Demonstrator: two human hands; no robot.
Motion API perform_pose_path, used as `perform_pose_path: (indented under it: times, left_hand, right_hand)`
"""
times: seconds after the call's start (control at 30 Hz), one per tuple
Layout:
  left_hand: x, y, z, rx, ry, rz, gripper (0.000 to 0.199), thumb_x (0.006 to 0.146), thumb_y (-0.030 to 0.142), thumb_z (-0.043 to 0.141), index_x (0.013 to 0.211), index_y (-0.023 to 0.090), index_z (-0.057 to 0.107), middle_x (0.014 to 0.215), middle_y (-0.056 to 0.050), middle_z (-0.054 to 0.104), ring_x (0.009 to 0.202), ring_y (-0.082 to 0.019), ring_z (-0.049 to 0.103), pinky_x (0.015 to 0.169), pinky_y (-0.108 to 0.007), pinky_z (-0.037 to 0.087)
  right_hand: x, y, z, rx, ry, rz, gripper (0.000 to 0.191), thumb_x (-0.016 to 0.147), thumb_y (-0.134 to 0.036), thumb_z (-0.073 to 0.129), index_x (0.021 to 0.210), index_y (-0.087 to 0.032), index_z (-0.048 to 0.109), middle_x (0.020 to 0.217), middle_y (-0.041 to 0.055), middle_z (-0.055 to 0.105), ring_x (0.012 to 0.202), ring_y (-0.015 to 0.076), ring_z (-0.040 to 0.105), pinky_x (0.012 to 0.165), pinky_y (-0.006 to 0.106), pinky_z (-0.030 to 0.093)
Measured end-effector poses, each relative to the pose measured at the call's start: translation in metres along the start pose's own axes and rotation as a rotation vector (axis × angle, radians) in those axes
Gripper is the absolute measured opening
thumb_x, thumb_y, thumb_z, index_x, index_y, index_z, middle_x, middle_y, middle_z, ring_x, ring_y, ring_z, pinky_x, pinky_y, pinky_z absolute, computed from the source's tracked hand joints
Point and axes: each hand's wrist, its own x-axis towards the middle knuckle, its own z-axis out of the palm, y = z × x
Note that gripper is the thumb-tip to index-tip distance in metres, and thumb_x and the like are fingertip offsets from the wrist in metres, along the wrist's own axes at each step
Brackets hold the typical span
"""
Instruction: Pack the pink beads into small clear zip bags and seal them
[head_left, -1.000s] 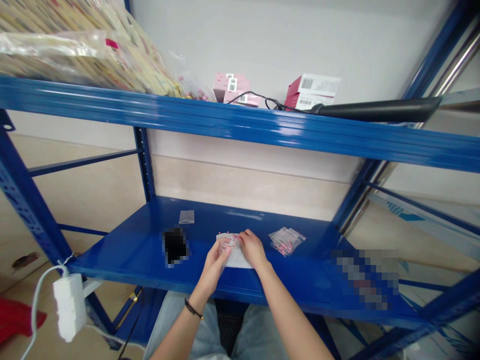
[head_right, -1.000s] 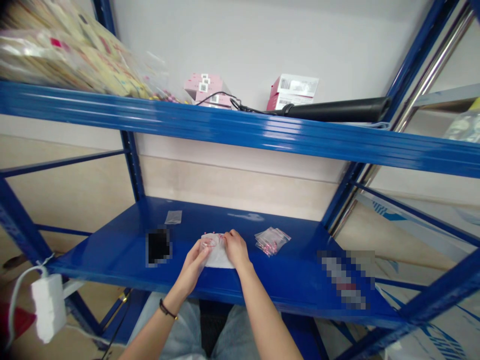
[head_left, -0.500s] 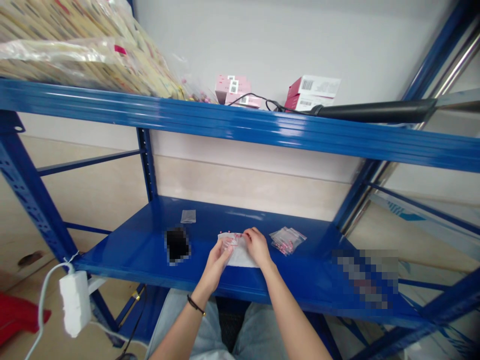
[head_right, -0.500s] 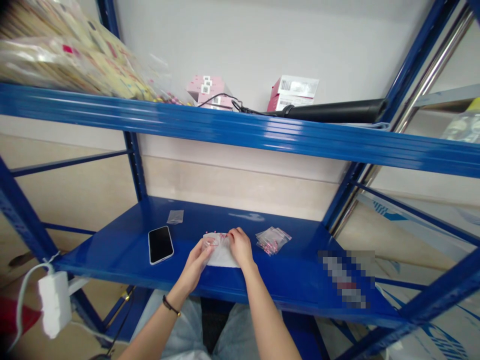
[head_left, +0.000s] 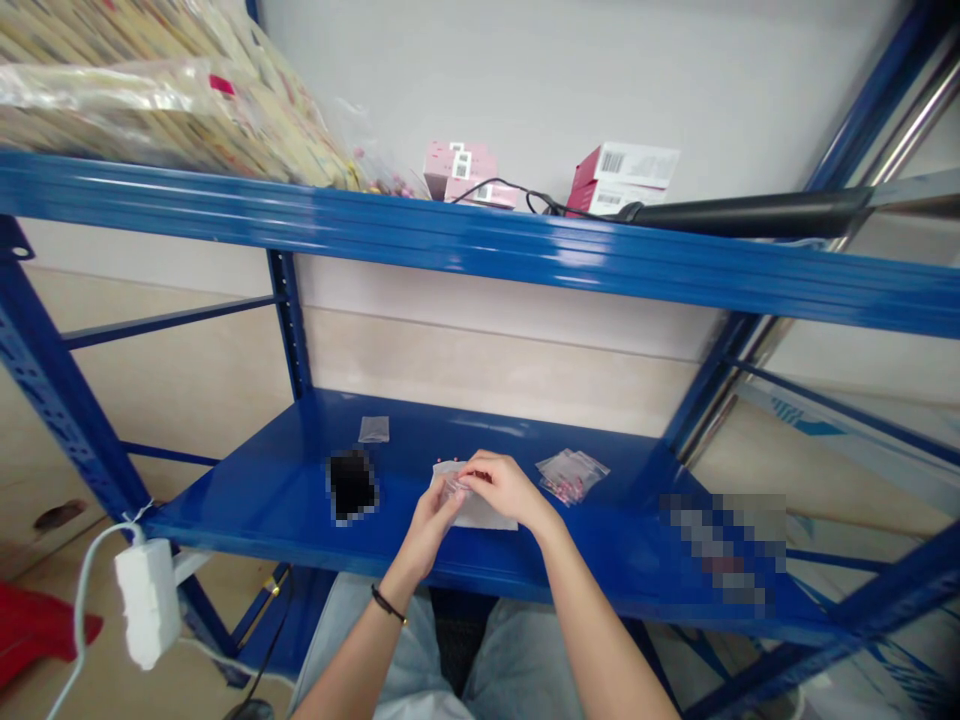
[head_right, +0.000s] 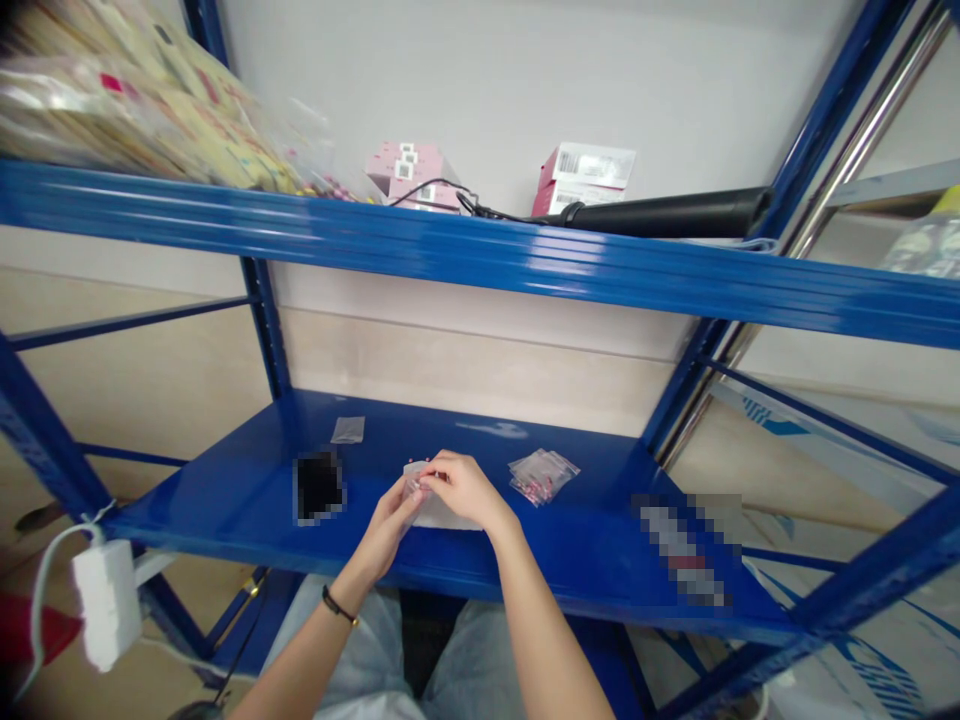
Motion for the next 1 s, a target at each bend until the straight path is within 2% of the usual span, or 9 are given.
perform_pose_path:
  times: [0.13, 0.23, 0.3, 0.4, 0.47, 0.57, 0.77, 1.0]
  left_hand:
    - [0.000, 0.003, 0.003, -0.022, 0.017, 0.000, 0.046, 0.084, 0.043, 0.075, 0.123, 0.018, 0.070, 0.128, -0.013, 0.070, 0.125, -0.034, 0.058, 0.108, -0.042, 0.040]
    - [-0.001, 0.002, 0.002, -0.034, 0.032, -0.009, 0.042, 0.085, 0.043, 0.075, 0.118, 0.017, 0.072, 0.123, -0.013, 0.072, 0.121, -0.033, 0.060, 0.105, -0.040, 0.042]
    - [-0.001, 0.000, 0.001, -0.054, 0.044, -0.023, 0.038, 0.086, 0.043, 0.074, 0.114, 0.017, 0.073, 0.121, -0.013, 0.072, 0.117, -0.031, 0.062, 0.103, -0.038, 0.044]
    - [-0.001, -0.001, -0.001, -0.110, 0.049, -0.029, 0.034, 0.088, 0.040, 0.073, 0.113, 0.017, 0.074, 0.123, -0.013, 0.072, 0.116, -0.029, 0.063, 0.101, -0.035, 0.045]
    - [-0.001, -0.001, -0.001, -0.150, 0.056, -0.028, 0.035, 0.088, 0.039, 0.074, 0.115, 0.017, 0.074, 0.124, -0.012, 0.072, 0.116, -0.027, 0.064, 0.101, -0.033, 0.045]
    - [-0.001, -0.001, -0.002, -0.194, 0.089, -0.046, 0.035, 0.087, 0.039, 0.075, 0.115, 0.018, 0.074, 0.120, -0.011, 0.073, 0.113, -0.025, 0.065, 0.099, -0.030, 0.046]
    - [0.000, -0.007, -0.005, -0.196, 0.125, -0.056, 0.032, 0.086, 0.038, 0.075, 0.110, 0.017, 0.075, 0.117, -0.011, 0.074, 0.110, -0.024, 0.066, 0.097, -0.029, 0.048]
    - [0.000, -0.005, -0.004, -0.208, 0.134, -0.052, 0.034, 0.084, 0.039, 0.077, 0.110, 0.017, 0.075, 0.118, -0.012, 0.074, 0.110, -0.025, 0.066, 0.096, -0.030, 0.048]
  right_hand:
    - [0.002, -0.002, -0.002, 0.024, -0.033, -0.018, 0.018, 0.096, -0.021, 0.060, 0.094, -0.022, 0.078, 0.093, 0.0034, 0.072, 0.086, 0.0165, 0.067, 0.077, 0.025, 0.047]
    - [0.003, 0.010, -0.006, 0.089, 0.057, 0.015, 0.021, 0.097, -0.025, 0.057, 0.101, -0.022, 0.077, 0.099, 0.0048, 0.073, 0.090, 0.0174, 0.068, 0.079, 0.026, 0.050]
    - [0.003, 0.026, -0.010, 0.083, 0.152, 0.088, 0.024, 0.098, -0.027, 0.055, 0.108, -0.022, 0.075, 0.102, 0.0053, 0.074, 0.092, 0.0178, 0.070, 0.080, 0.027, 0.052]
    - [0.004, 0.057, -0.010, -0.071, 0.261, 0.245, 0.025, 0.096, -0.024, 0.054, 0.111, -0.022, 0.074, 0.106, 0.0049, 0.076, 0.094, 0.0186, 0.071, 0.085, 0.029, 0.053]
    - [0.003, 0.077, -0.005, -0.168, 0.285, 0.311, 0.026, 0.093, -0.019, 0.053, 0.108, -0.022, 0.074, 0.108, 0.0053, 0.076, 0.097, 0.0194, 0.071, 0.087, 0.031, 0.053]
    - [0.000, 0.096, 0.008, -0.254, 0.277, 0.337, 0.029, 0.090, -0.011, 0.050, 0.104, -0.021, 0.074, 0.105, 0.0067, 0.075, 0.094, 0.0197, 0.071, 0.086, 0.030, 0.053]
    - [-0.006, 0.100, 0.030, -0.443, 0.227, 0.332, 0.033, 0.089, -0.005, 0.050, 0.107, -0.019, 0.073, 0.104, 0.0080, 0.070, 0.097, 0.0195, 0.065, 0.088, 0.027, 0.047]
    - [-0.010, 0.093, 0.036, -0.610, 0.150, 0.318, 0.029, 0.092, -0.008, 0.050, 0.103, -0.023, 0.072, 0.104, 0.0071, 0.065, 0.104, 0.0200, 0.058, 0.088, 0.026, 0.044]
